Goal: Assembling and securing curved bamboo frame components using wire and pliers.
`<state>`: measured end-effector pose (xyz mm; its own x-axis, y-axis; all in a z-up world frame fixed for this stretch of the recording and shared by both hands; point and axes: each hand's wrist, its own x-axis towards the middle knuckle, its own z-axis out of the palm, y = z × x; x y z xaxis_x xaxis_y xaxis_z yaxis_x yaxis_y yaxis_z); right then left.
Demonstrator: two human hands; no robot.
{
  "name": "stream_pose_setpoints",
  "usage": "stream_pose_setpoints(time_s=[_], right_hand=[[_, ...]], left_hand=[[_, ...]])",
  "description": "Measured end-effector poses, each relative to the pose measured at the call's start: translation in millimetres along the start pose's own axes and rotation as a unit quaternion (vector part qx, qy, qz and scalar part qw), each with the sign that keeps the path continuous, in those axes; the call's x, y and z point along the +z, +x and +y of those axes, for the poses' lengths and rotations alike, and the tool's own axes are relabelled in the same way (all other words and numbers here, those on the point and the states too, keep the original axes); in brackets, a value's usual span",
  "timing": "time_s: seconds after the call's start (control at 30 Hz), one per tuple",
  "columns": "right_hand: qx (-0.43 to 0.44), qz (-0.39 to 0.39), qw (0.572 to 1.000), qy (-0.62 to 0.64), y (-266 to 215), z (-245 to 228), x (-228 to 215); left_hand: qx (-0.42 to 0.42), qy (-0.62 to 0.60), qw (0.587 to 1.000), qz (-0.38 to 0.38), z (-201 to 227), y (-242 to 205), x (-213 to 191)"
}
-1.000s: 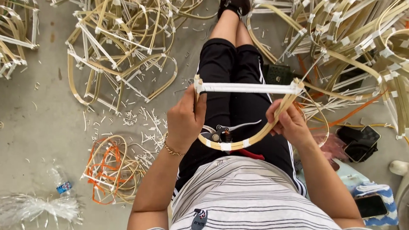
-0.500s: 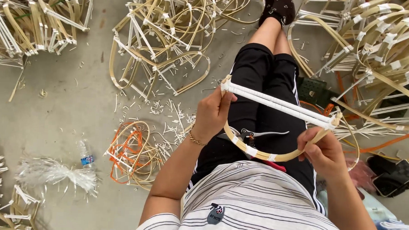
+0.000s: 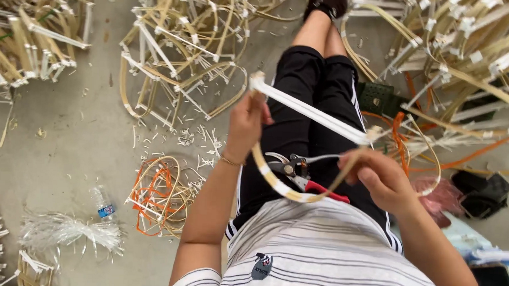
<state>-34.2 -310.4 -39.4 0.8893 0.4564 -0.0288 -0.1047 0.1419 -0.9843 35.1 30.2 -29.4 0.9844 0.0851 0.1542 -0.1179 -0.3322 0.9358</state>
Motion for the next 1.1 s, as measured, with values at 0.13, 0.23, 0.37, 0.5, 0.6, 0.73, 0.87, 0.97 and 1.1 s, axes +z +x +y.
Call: stream_pose_setpoints(time_s=[0.13, 0.23, 0.37, 0.5, 0.6, 0.73, 0.87, 0.97, 1.1], right_hand=[[-0.002, -0.024, 0.922, -0.386, 23.4, -9.9, 23.8], [-0.071, -0.121, 0.792, -0.595, 24.2, 27.3, 37.5], [-0.006, -0.159, 0.775, -0.612, 33.7, 21.7, 48.8], [0.156, -0.245, 0.772, -0.566, 40.7, 20.3, 31.0], [0.149, -0.236, 0.789, -0.547, 28.3, 31.3, 22.8], [0.046, -0.159, 0.719, -0.675, 28.0, 28.0, 50.9], [0.041, -0.167, 0.728, -0.663, 33.3, 29.8, 58.7], [0.085, -0.207, 0.723, -0.653, 41.2, 32.4, 46.0], [0.088, -0.232, 0.716, -0.652, 40.3, 37.8, 22.0]], left_hand=[[-0.197, -0.176, 0.962, -0.074, -37.6, 1.0, -16.2], [-0.245, -0.255, 0.920, -0.166, -19.9, -7.5, -25.2], [-0.246, -0.364, 0.859, -0.262, -2.4, -33.5, -32.4], [-0.241, -0.397, 0.828, -0.314, -0.9, -46.8, -34.2], [-0.247, -0.374, 0.833, -0.324, 6.4, -57.8, -32.8], [-0.264, -0.316, 0.855, -0.316, 33.0, -54.0, -22.0], [-0.267, -0.274, 0.880, -0.280, 18.0, -57.0, -21.2], [-0.225, -0.285, 0.894, -0.262, 1.4, -55.0, -29.5], [-0.226, -0.290, 0.890, -0.270, 12.8, -54.1, -37.3]])
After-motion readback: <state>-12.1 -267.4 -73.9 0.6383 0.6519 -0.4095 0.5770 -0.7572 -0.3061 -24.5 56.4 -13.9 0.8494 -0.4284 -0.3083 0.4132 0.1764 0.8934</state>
